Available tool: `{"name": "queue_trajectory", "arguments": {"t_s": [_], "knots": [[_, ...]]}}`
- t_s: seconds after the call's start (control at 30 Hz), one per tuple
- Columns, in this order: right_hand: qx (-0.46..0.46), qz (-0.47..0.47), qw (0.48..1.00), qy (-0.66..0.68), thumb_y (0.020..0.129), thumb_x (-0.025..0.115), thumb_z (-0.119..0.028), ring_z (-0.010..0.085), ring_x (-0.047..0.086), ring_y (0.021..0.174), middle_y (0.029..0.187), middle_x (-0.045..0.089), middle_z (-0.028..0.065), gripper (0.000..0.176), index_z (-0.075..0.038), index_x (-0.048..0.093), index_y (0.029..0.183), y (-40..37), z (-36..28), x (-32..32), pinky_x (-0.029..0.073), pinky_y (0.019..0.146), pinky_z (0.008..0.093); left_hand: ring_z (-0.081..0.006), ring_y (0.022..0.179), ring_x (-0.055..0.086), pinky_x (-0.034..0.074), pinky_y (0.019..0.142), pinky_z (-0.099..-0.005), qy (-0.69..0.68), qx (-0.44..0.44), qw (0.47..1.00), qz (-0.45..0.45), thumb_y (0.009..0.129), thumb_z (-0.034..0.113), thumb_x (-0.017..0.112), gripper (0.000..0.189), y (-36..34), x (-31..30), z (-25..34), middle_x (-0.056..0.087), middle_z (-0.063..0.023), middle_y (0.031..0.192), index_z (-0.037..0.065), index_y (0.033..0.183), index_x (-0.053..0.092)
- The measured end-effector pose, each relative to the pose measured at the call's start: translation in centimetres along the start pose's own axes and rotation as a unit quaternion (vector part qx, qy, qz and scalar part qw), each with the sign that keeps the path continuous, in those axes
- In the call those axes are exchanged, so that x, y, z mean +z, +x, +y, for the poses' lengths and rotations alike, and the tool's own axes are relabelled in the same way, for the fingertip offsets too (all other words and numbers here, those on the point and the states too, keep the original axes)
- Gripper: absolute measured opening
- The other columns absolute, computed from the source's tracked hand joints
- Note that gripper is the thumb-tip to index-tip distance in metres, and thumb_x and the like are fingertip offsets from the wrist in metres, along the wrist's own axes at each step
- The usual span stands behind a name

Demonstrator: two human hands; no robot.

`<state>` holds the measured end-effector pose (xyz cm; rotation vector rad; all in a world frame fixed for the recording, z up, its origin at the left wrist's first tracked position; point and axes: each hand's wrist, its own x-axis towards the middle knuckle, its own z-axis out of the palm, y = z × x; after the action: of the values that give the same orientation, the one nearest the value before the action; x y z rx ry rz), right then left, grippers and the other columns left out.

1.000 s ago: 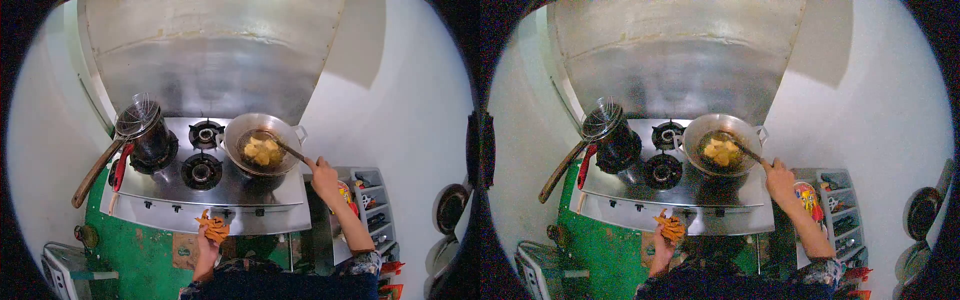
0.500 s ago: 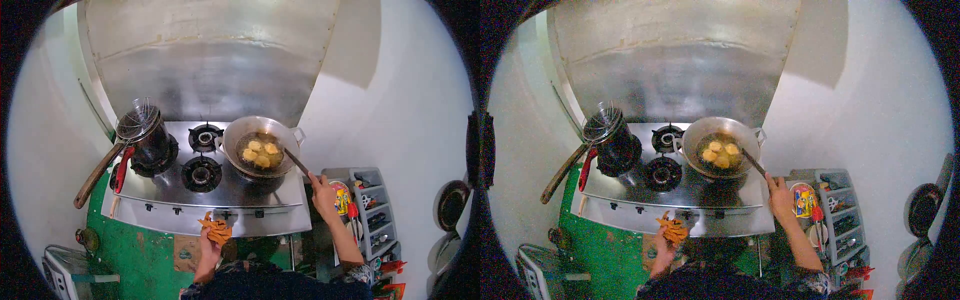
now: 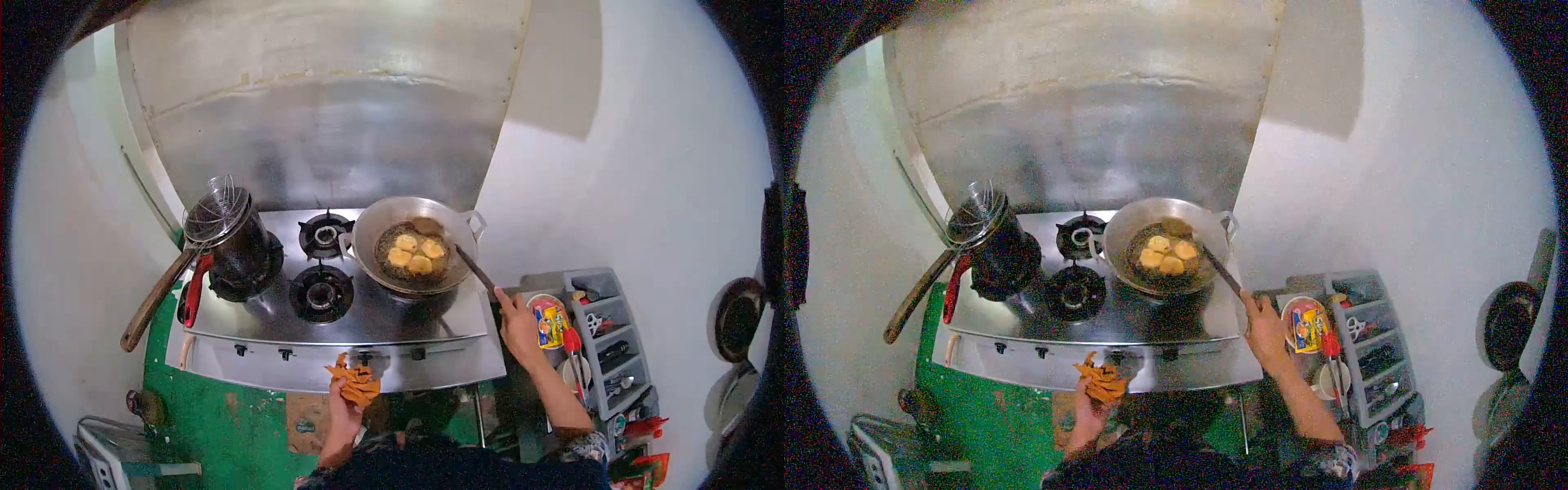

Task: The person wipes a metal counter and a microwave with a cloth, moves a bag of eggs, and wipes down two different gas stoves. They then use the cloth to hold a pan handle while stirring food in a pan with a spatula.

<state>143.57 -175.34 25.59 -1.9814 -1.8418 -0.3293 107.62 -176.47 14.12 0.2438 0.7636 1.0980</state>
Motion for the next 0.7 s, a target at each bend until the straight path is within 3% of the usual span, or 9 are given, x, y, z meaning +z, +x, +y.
{"name": "queue_trajectory", "arguments": {"t_s": [0.1, 0.17, 0.23, 0.3, 0.33, 0.4, 0.53, 0.6, 0.7], "knots": [[0.011, -0.002, 1.000, 0.011, 0.077, 0.054, 0.001, 0.0363, 0.055, 0.074, 0.090, 0.051, 0.0159, 0.051, -0.015, 0.048, 0.125, -0.6, -0.2, 0.1, 0.046, 0.062, 0.0437, -0.0219, 0.084, 0.063, 0.052, 0.047, -0.0249, 0.016, -0.035, 0.999, 0.024, 0.085, 0.036, 0.047, 0.048, 0.2, -1.4, -0.1, 0.057, -0.0052, 0.111, 0.013, 0.126, 0.042], [0.011, 0.011, 1.000, 0.016, 0.077, 0.054, 0.001, 0.0368, 0.055, 0.075, 0.090, 0.051, 0.0161, 0.051, -0.014, 0.048, 0.126, -0.2, -0.2, -0.3, 0.046, 0.063, 0.0439, -0.0207, 0.083, 0.063, 0.051, 0.046, -0.0239, 0.015, -0.008, 1.000, 0.016, 0.085, 0.036, 0.047, 0.046, -0.4, 0.0, 0.1, 0.058, -0.0048, 0.110, 0.012, 0.124, 0.043], [0.025, -0.035, 0.999, 0.017, 0.078, 0.054, 0.001, 0.0381, 0.055, 0.077, 0.092, 0.053, 0.0173, 0.047, -0.012, 0.049, 0.123, -0.3, -0.3, -0.6, 0.046, 0.064, 0.0451, -0.0194, 0.081, 0.063, 0.050, 0.044, -0.0229, 0.016, 0.014, 1.000, 0.014, 0.085, 0.037, 0.047, 0.045, -0.9, -0.1, -0.4, 0.058, -0.0044, 0.109, 0.011, 0.123, 0.045], [0.037, -0.003, 0.998, 0.043, 0.078, 0.054, 0.001, 0.0386, 0.055, 0.079, 0.093, 0.053, 0.0177, 0.044, -0.011, 0.050, 0.121, -0.6, -0.5, -0.2, 0.046, 0.066, 0.0454, -0.0208, 0.101, 0.058, 0.053, 0.076, -0.0322, -0.017, 0.003, 0.999, 0.028, 0.084, 0.032, 0.049, 0.043, 0.1, -1.3, -1.0, 0.057, -0.0056, 0.115, 0.012, 0.123, 0.044], [0.045, 0.028, 0.996, 0.065, 0.078, 0.054, 0.001, 0.0391, 0.055, 0.081, 0.094, 0.054, 0.0180, 0.042, -0.010, 0.051, 0.118, -0.5, -0.5, -0.1, 0.046, 0.067, 0.0457, -0.0208, 0.101, 0.058, 0.053, 0.076, -0.0322, -0.018, 0.003, 0.999, 0.029, 0.084, 0.032, 0.049, 0.043, 0.4, -1.5, -1.2, 0.057, -0.0056, 0.115, 0.012, 0.123, 0.044], [0.053, 0.004, 0.997, 0.058, 0.079, 0.054, 0.000, 0.0394, 0.055, 0.082, 0.094, 0.054, 0.0181, 0.039, -0.010, 0.051, 0.116, -0.6, -0.5, -0.5, 0.046, 0.069, 0.0459, -0.0237, 0.107, 0.055, 0.045, 0.093, -0.0404, -0.043, 0.015, 0.999, -0.008, 0.084, 0.029, 0.050, 0.043, 0.4, -2.0, -1.6, 0.054, -0.0075, 0.118, 0.012, 0.123, 0.043], [0.063, 0.013, 0.994, 0.086, 0.079, 0.055, -0.001, 0.0397, 0.055, 0.085, 0.095, 0.054, 0.0180, 0.036, -0.009, 0.051, 0.113, -0.5, -0.5, -0.3, 0.046, 0.071, 0.0459, -0.0240, 0.106, 0.055, 0.046, 0.092, -0.0403, -0.013, 0.006, 0.999, 0.037, 0.085, 0.028, 0.050, 0.043, -0.7, 0.3, -0.9, 0.054, -0.0078, 0.117, 0.013, 0.124, 0.043], [0.072, 0.000, 0.994, 0.081, 0.079, 0.056, -0.001, 0.0397, 0.055, 0.085, 0.095, 0.054, 0.0181, 0.036, -0.009, 0.051, 0.113, -0.7, -0.5, -0.4, 0.046, 0.071, 0.0460, -0.0249, 0.105, 0.056, 0.046, 0.091, -0.0414, -0.007, 0.053, 0.998, 0.027, 0.085, 0.028, 0.049, 0.043, -1.0, 0.5, -1.1, 0.054, -0.0081, 0.117, 0.013, 0.125, 0.042], [0.073, -0.011, 0.994, 0.076, 0.079, 0.056, -0.002, 0.0397, 0.055, 0.084, 0.095, 0.054, 0.0180, 0.035, -0.009, 0.051, 0.113, -0.3, -0.6, -0.7, 0.046, 0.070, 0.0462, -0.0261, 0.105, 0.055, 0.046, 0.091, -0.0426, -0.042, 0.036, 0.998, -0.019, 0.085, 0.027, 0.048, 0.045, -0.2, -0.5, -1.9, 0.053, -0.0086, 0.118, 0.013, 0.127, 0.040]]}}
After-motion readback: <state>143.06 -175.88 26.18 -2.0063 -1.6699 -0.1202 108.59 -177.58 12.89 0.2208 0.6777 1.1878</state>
